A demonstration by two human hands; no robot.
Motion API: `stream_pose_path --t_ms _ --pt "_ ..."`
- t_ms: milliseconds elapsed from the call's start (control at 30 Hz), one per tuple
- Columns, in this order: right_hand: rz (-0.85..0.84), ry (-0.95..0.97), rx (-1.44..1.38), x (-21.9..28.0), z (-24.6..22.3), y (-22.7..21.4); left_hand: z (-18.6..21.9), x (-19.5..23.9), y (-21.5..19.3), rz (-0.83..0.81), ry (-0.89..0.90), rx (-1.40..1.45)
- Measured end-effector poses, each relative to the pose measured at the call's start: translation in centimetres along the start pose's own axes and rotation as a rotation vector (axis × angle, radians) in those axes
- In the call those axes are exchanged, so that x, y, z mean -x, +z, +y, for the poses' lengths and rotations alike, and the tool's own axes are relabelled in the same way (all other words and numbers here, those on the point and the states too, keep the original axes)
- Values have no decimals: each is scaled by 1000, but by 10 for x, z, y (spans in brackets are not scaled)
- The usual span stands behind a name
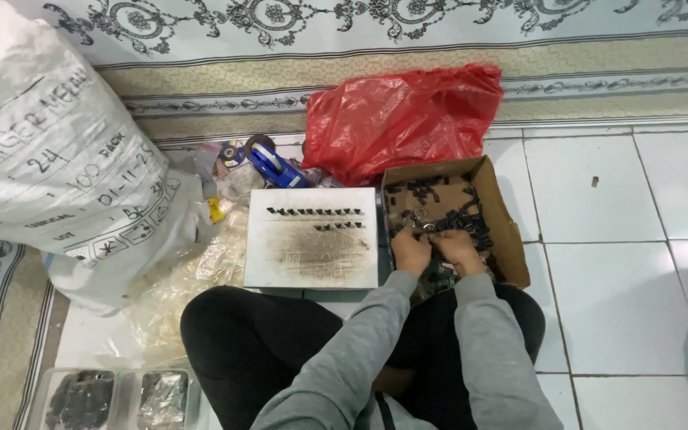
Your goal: The person sits on the floor and repeatedly picks small black plastic parts from a cardboard box, then places them into rows on a white tray. The person handles the parts one at a time by hand without using tools.
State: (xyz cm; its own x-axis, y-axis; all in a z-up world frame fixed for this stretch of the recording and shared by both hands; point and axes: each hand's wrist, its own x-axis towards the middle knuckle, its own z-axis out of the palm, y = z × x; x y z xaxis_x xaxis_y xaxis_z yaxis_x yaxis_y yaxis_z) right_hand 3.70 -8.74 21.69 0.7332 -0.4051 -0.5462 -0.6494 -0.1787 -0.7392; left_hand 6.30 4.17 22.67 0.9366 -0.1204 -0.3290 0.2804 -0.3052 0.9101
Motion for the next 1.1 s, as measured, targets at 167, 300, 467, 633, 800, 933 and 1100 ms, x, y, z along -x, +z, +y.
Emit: stream_pose_path --t_ms 167,300,467,633,800,933,1100 --pt "123 -353 153 78 -45 22 40 37 -49 -1 -26 61" --pt "77 -576 104 105 -50 50 0 34 -80 -192 -221 435" --pt "-21 -612 -137 82 -47 87 -39 41 -163 -114 -236 840" --pt "-149 -662 -169 108 -102 127 -8 74 -250 -1 -63 894" --pt "-223 -769 -74 149 -145 166 0 85 -282 44 135 816" --pt "-247 -809 -24 173 -166 177 -10 82 -290 77 196 824" --pt "-221 -878 136 184 -176 180 -28 71 -292 85 259 764"
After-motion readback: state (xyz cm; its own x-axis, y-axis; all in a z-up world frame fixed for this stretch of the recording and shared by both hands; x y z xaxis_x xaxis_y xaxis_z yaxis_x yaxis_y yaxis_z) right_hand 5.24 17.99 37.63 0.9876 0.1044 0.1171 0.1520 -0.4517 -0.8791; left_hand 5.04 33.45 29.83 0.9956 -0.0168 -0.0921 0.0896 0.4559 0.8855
